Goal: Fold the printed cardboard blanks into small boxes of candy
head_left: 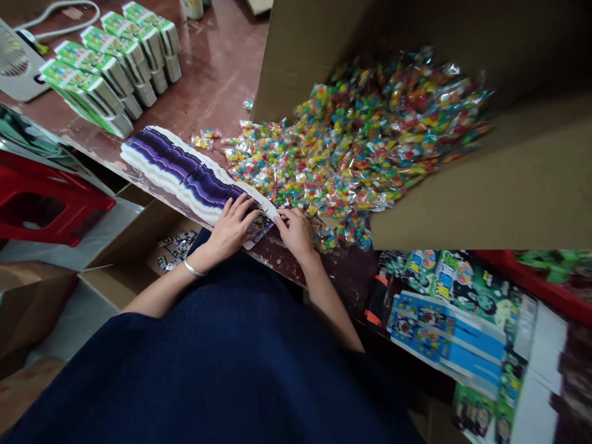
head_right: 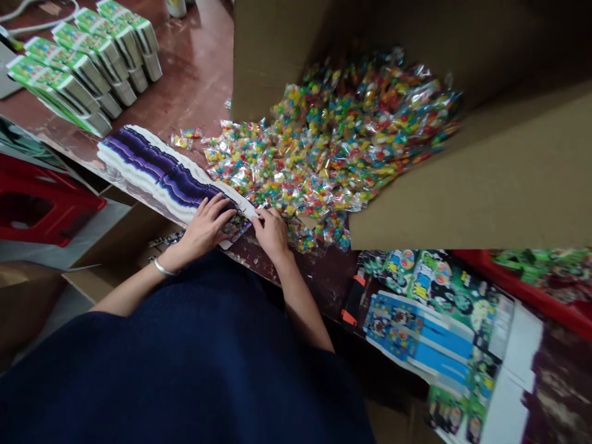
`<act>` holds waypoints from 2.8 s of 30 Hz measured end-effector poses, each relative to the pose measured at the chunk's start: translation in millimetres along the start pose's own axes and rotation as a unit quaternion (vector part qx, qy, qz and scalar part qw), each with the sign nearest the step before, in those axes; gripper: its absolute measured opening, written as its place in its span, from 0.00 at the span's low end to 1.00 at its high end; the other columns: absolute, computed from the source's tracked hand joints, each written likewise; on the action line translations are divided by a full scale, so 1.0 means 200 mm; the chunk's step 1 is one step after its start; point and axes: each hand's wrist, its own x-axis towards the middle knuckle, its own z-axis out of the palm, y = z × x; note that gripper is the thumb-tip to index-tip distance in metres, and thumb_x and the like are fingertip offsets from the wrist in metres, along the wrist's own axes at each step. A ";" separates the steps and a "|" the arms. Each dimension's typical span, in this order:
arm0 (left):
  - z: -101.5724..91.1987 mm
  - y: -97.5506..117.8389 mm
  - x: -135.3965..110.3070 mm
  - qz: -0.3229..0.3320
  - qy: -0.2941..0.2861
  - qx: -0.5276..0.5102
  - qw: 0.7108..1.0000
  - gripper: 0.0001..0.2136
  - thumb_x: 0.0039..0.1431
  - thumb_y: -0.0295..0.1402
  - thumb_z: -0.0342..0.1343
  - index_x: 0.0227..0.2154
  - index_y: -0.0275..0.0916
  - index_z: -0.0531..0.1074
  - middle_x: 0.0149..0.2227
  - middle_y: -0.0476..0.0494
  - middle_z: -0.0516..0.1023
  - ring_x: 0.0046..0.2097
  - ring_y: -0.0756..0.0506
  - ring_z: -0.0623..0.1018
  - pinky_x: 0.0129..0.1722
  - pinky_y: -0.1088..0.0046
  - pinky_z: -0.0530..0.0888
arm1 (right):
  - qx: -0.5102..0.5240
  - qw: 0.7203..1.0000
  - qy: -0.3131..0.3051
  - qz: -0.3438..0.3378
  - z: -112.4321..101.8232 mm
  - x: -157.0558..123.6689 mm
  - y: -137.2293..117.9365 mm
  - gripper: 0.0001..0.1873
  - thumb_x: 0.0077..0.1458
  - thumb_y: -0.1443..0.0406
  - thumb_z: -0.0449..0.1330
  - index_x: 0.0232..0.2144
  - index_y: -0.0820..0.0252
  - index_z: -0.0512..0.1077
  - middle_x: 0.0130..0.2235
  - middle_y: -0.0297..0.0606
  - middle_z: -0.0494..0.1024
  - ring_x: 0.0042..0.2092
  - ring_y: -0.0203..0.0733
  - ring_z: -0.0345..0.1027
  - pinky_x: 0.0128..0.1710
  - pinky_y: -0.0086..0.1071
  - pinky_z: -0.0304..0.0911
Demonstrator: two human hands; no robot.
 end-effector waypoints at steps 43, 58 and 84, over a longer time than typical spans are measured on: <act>-0.13 0.20 0.05 -0.264 0.086 -0.586 0.762 0.15 0.55 0.45 0.72 0.36 0.38 0.81 0.31 0.48 0.81 0.31 0.50 0.76 0.33 0.74 0.76 | 0.308 0.950 0.043 0.017 -0.07 -0.21 -0.28 0.16 0.60 0.49 0.66 0.37 0.53 0.76 0.34 0.33 0.81 0.34 0.41 0.75 0.37 0.35 0.73; -0.09 0.15 0.02 -0.179 0.066 -0.546 0.816 0.21 0.57 0.37 0.72 0.51 0.42 0.75 0.43 0.46 0.76 0.32 0.52 0.78 0.30 0.77 0.78 | 0.281 0.954 0.103 -0.031 0.03 -0.17 -0.24 0.17 0.65 0.49 0.61 0.51 0.48 0.76 0.40 0.36 0.79 0.37 0.42 0.75 0.42 0.39 0.74; -0.14 0.18 0.02 -0.144 0.059 -0.513 0.844 0.16 0.60 0.30 0.65 0.46 0.42 0.66 0.46 0.45 0.72 0.44 0.48 0.78 0.41 0.75 0.83 | 0.377 0.925 -0.042 -0.008 -0.17 -0.01 -0.28 0.18 0.51 0.50 0.74 0.29 0.55 0.76 0.31 0.32 0.78 0.33 0.39 0.71 0.37 0.36 0.71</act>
